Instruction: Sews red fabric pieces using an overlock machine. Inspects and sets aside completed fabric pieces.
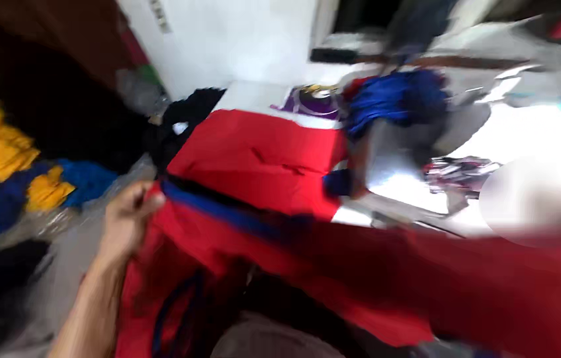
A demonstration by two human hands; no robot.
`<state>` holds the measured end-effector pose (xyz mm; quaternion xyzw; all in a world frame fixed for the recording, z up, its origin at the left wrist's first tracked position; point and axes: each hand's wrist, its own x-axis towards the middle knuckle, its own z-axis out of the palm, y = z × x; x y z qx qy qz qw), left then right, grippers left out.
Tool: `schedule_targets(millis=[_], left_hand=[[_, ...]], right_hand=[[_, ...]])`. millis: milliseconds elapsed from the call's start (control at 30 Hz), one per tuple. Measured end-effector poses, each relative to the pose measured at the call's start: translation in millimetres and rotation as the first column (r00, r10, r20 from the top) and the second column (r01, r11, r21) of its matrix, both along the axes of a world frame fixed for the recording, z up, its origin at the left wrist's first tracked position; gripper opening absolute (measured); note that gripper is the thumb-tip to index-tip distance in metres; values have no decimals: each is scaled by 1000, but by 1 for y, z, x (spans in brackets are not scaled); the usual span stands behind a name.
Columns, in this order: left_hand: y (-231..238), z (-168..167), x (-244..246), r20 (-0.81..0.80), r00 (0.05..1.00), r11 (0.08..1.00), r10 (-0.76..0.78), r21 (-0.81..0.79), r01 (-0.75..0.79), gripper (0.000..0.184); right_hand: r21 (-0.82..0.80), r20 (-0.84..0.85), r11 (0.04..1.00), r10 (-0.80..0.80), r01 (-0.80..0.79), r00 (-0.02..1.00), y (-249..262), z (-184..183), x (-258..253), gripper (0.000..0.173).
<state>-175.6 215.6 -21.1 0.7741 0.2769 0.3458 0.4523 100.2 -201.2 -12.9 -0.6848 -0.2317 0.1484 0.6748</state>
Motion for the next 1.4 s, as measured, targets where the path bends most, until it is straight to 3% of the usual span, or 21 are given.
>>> schedule_targets(millis=[33, 133, 200, 267, 400, 467, 533, 600, 667, 733, 767, 833, 900, 933, 1000, 1033, 1133, 1200, 1267, 1333, 1400], left_hand=[[27, 8, -12, 17, 998, 996, 63, 66, -64, 12], [74, 70, -88, 36, 974, 929, 226, 294, -226, 11], [64, 104, -155, 42, 957, 882, 286, 379, -281, 13], [44, 110, -219, 11, 937, 851, 350, 415, -323, 16], [-24, 57, -282, -200, 868, 861, 454, 350, -369, 14], [-52, 4, -300, -375, 876, 950, 304, 186, -250, 16], [-82, -48, -295, -571, 818, 986, 72, -84, -145, 19], [-105, -79, -269, -687, 653, 884, -319, -465, -58, 32], [-108, -89, -235, -648, 544, 770, -532, -638, -7, 30], [-97, -90, -201, -682, 645, 894, -344, -448, 3, 24], [-87, -95, -180, -673, 723, 965, -157, -261, -34, 25], [-68, -125, -122, -598, 793, 991, 120, 119, -60, 37], [-72, -162, -63, -633, 773, 964, 34, 224, 142, 61], [-86, -172, -36, -659, 745, 954, -101, 147, 260, 65], [-111, -173, 16, -623, 707, 896, -334, 23, 443, 52], [-118, -166, 44, -578, 723, 869, -378, 47, 492, 45], [-117, -135, 148, -354, 879, 850, -319, 305, 431, 30], [-101, -125, 213, -348, 898, 811, -270, 421, 407, 26], [-82, -129, 262, -465, 846, 779, -260, 417, 469, 32], [-64, -136, 292, -610, 726, 732, -316, 329, 596, 45], [-54, -155, 303, -600, 703, 701, -382, 308, 643, 38]], right_hand=[[-36, 7, 999, 31, -30, 1000, 51, -5, 6, 10], [84, 40, 974, 208, -210, 977, 170, -1, -13, 13], [153, 36, 925, 346, -347, 938, 214, 8, -39, 14], [153, 1, 888, 438, -433, 899, 250, 3, -62, 21], [-23, -207, 805, 576, -593, 791, 293, -54, -94, 22], [-119, -288, 770, 577, -627, 764, 301, -98, -101, 24], [-255, -347, 742, 528, -620, 775, 301, -142, -99, 25], [-430, -321, 681, 499, -593, 805, 290, -178, -88, 29], [-565, -230, 597, 549, -570, 803, 263, -190, -76, 37], [-594, -131, 572, 624, -565, 771, 225, -181, -65, 38], [-587, -128, 549, 663, -595, 738, 205, -172, -58, 36], [-555, -169, 500, 715, -665, 679, 165, -149, -41, 37], [-527, -147, 539, 704, -657, 695, 121, -139, -26, 38], [-517, -122, 592, 663, -618, 738, 99, -137, -20, 39], [-499, -94, 701, 541, -509, 836, 62, -132, -6, 42], [-493, -106, 743, 464, -452, 879, 46, -129, 0, 42], [-408, -114, 879, 219, -247, 969, 22, -132, 19, 34], [-381, -95, 915, 105, -133, 990, 27, -141, 32, 29], [-388, 21, 921, 9, 0, 1000, 39, -159, 35, 28], [-377, 235, 918, -36, 125, 971, 58, -179, 29, 29], [-347, 452, 921, -3, 178, 892, 84, -188, 22, 27]])
